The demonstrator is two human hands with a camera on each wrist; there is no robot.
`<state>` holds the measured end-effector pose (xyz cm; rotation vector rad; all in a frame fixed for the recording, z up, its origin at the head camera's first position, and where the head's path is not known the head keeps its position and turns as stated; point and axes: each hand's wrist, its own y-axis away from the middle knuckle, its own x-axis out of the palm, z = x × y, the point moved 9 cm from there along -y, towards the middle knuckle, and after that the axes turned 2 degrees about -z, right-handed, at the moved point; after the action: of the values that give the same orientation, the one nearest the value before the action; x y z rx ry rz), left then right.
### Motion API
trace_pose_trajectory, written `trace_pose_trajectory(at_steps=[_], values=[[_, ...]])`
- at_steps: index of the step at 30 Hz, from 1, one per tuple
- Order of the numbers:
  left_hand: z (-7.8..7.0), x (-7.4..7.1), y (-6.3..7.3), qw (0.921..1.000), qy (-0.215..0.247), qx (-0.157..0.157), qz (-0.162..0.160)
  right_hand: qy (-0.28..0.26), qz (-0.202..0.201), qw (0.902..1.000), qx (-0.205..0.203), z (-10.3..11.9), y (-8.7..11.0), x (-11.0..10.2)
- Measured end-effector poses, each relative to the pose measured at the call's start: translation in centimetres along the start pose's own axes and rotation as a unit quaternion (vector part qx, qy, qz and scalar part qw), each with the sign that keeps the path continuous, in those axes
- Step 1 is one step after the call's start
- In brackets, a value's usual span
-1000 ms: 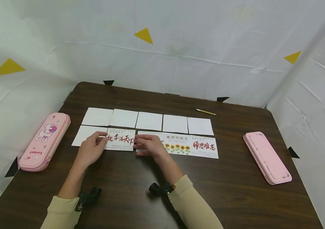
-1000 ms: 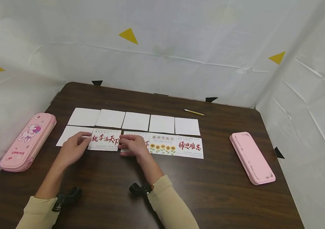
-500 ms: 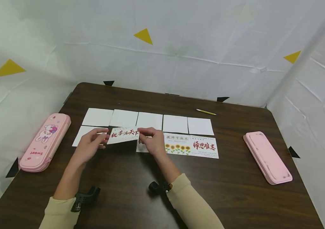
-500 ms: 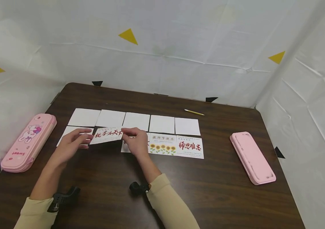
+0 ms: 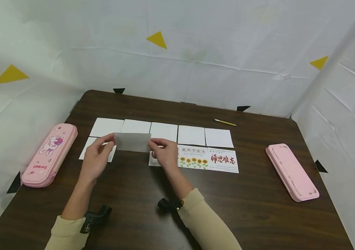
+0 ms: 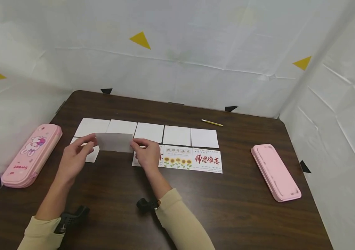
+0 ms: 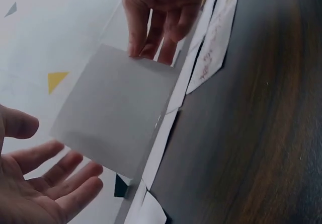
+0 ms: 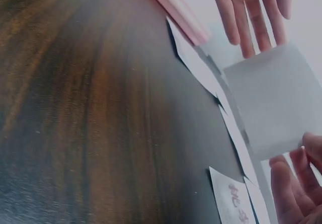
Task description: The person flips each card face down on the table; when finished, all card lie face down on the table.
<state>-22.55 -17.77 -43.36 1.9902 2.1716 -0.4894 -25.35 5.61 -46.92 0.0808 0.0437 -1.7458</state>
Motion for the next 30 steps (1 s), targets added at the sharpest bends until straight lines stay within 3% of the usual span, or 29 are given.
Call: trace_pose_trajectory(at_steps=[6, 15, 20, 30], values=[[0.7, 0.7, -0.3, 0.9973, -0.07, -0.009, 0.021, -0.017, 0.014, 0.9983, 0.054, -1.4, 0.6, 0.4], [1.6, 1.9, -0.4, 0.984, -0.139, -0.041, 0.103, 0.019, 0.051, 0.994, 0.095, -2.5, 1.1, 1.2], [2.3, 2.5, -0.5, 0.9784, -0.149, -0.058, 0.131, 0.026, 0.06, 0.9929, 0.099, -2.7, 1.2, 1.2], [3.0, 2.6, -0.5, 0.9742, -0.152, -0.072, 0.151, 0.076, 0.093, 0.9891, 0.085, -2.6, 1.2, 1.7]])
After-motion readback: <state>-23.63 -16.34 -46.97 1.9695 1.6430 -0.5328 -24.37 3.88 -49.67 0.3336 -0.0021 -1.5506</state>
